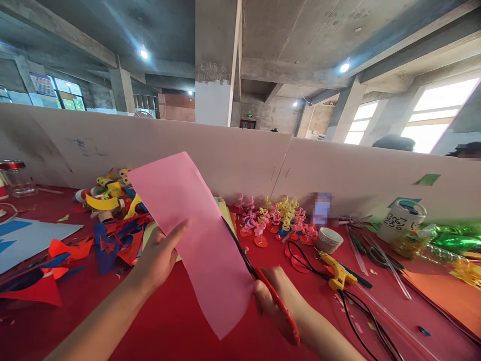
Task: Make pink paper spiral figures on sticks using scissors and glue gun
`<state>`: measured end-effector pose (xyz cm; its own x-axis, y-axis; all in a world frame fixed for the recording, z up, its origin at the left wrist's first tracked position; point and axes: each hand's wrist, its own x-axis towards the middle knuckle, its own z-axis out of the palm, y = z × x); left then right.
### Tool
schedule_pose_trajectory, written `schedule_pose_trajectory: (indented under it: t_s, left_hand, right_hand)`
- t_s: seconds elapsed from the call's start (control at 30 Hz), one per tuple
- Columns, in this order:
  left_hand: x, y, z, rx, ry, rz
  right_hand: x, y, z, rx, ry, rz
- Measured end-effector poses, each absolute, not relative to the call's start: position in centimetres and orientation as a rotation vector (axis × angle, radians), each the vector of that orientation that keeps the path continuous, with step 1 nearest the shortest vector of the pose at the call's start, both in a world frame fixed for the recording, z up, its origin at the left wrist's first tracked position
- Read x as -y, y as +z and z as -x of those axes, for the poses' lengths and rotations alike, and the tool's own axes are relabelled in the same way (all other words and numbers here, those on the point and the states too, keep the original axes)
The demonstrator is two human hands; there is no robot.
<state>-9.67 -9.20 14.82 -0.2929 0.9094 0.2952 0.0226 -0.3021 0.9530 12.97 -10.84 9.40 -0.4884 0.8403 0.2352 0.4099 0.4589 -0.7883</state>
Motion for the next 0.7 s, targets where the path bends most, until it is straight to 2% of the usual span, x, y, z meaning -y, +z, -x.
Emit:
schedule_pose_trajectory:
  t_s: [0.7]
  left_hand:
    - [8.9,13.5,9.0,-1.357,1.554,-1.602]
  right_hand:
    - [11.8,11.8,-13.0,2.172,0.916,0.880]
